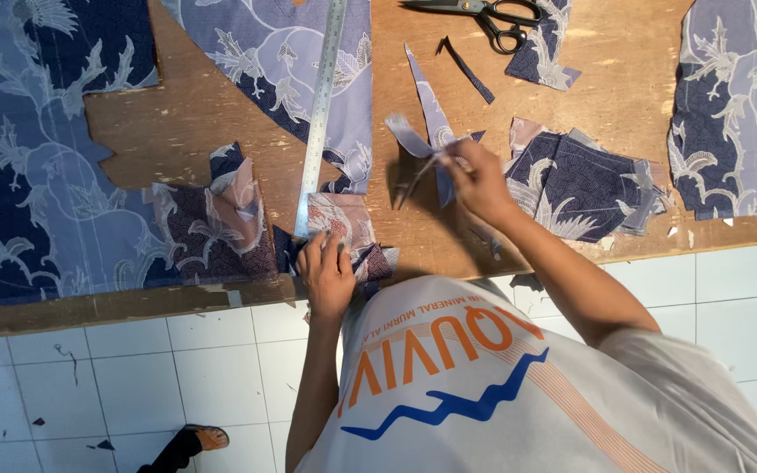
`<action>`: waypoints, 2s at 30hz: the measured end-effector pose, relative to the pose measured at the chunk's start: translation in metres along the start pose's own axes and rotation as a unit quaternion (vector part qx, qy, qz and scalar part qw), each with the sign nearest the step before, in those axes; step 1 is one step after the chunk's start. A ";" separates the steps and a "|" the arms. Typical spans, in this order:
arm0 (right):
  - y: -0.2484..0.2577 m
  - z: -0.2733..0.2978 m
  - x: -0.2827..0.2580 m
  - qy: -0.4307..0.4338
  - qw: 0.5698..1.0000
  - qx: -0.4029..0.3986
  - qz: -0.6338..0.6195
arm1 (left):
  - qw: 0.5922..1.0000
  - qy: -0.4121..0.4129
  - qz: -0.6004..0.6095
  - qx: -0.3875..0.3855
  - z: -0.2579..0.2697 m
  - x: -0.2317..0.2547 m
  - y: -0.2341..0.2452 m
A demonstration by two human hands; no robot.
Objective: The person cuts patterned fabric on a wooden table using shears and a metal ruler. They measure and mark sections, then cut along straight lines, producing multiple fabric pieces and scraps.
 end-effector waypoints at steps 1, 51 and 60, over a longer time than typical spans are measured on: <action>0.029 0.020 0.014 -0.067 0.996 0.040 -0.036 | 1.000 0.007 0.009 0.011 -0.007 -0.006 0.002; -0.104 -0.143 -0.012 -0.050 0.954 -0.224 0.194 | 0.948 0.064 -0.240 -0.199 -0.168 -0.054 -0.051; 0.018 -0.164 0.084 -0.102 0.950 0.077 0.284 | 0.929 0.129 -0.235 -0.254 -0.183 -0.068 -0.051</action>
Point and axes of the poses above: each hand's wrist, its own z-axis away from the middle knuckle, its own y-axis out of the back of the hand, x = y × z, the point moved 9 cm from there along -z, towards the middle knuckle, and after that the axes turned 2 degrees about -x, right-handed, at the moved point
